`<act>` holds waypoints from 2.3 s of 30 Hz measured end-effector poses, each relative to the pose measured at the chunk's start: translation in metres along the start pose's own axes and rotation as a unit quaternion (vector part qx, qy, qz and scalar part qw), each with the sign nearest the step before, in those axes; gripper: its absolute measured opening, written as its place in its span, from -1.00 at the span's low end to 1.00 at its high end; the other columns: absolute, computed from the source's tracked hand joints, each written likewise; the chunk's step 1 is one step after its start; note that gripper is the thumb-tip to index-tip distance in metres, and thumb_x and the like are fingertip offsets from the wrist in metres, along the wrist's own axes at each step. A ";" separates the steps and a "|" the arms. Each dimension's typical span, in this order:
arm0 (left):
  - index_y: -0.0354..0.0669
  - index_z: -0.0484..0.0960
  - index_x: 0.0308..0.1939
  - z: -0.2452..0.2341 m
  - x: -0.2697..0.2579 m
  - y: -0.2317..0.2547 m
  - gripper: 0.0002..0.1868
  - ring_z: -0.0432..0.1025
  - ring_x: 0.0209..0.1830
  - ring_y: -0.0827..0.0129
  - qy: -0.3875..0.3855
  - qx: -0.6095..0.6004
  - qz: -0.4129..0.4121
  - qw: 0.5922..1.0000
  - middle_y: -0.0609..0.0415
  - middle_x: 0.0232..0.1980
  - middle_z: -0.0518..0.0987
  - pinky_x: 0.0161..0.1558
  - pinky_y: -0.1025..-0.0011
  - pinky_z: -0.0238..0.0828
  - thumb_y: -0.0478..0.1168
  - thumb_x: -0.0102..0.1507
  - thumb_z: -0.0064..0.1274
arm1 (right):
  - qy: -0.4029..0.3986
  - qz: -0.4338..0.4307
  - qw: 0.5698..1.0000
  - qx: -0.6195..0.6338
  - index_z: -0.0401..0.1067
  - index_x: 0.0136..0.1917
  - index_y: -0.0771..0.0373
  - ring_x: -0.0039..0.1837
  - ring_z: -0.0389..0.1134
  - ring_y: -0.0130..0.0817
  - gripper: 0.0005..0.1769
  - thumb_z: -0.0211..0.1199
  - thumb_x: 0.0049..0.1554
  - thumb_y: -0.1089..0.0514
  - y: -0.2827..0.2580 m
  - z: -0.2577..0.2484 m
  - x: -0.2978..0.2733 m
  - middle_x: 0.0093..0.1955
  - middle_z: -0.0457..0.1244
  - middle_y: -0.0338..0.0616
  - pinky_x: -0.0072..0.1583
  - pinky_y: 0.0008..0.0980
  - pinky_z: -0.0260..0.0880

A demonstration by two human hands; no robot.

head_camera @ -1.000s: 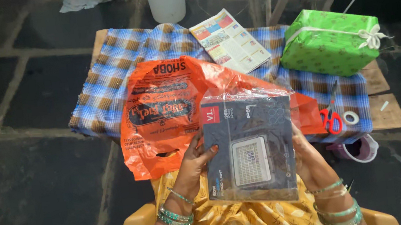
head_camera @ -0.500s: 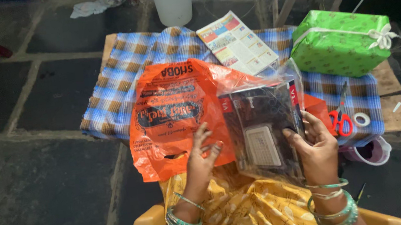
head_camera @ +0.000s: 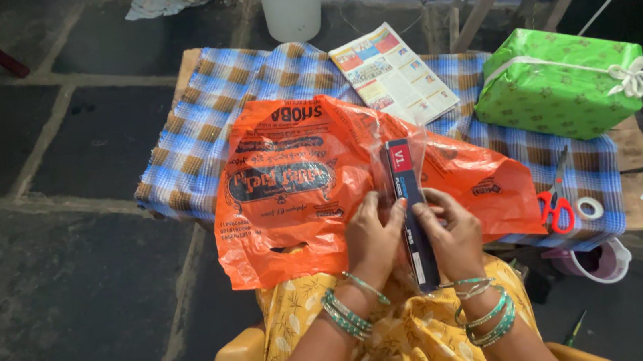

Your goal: The person wraps a small rectangular box using an orange plastic bag. They place the box on the bag, fold the sides over, and secure the package with clear adhesive tape using scissors to cut the tape.

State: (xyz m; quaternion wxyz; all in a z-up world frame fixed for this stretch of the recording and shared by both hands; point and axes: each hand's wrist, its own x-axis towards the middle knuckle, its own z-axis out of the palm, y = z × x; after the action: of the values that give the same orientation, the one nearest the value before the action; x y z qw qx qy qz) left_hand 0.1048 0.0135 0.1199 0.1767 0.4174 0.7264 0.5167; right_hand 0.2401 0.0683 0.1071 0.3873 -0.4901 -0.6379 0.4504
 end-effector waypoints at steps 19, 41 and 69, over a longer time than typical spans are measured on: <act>-0.27 0.66 -0.10 -0.017 -0.004 0.019 -0.74 0.59 -0.24 0.23 0.022 -0.111 -0.012 0.994 -0.03 -0.18 0.67 -0.15 0.31 0.51 -0.12 0.37 0.00 | -0.064 -0.025 0.986 0.153 0.39 0.32 0.39 0.24 0.39 -0.26 -0.60 0.26 0.26 0.20 -0.019 -0.006 -0.004 0.23 0.36 -0.03 0.24 -0.29 0.44; -0.22 0.35 0.47 -0.064 0.009 -0.026 -0.17 0.40 0.18 0.55 -0.183 -0.482 -0.114 0.849 0.18 0.21 0.54 0.27 0.42 0.29 0.08 0.22 0.25 | -0.169 0.093 0.921 0.337 0.06 0.61 0.28 0.50 0.15 -0.24 0.01 0.22 -0.10 0.43 0.011 -0.110 -0.029 0.52 0.13 -0.02 0.39 -0.19 0.15; -0.22 0.64 -0.05 -0.081 0.048 0.045 -0.74 0.50 -0.09 0.51 -0.105 -0.436 -0.031 0.893 0.18 -0.12 0.64 0.03 0.45 0.44 -0.19 0.22 0.13 | -0.034 -0.080 0.911 0.403 0.50 0.04 0.31 0.30 0.37 -0.25 -0.89 0.17 0.27 0.34 -0.097 -0.075 0.028 0.17 0.38 -0.01 0.39 -0.30 0.32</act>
State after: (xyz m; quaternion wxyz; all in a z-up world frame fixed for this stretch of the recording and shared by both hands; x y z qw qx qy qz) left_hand 0.0401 0.0082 0.2015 0.4326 0.3274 0.4175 0.7289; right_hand 0.2778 0.0996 0.2230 0.5643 -0.2241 -0.4526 0.6531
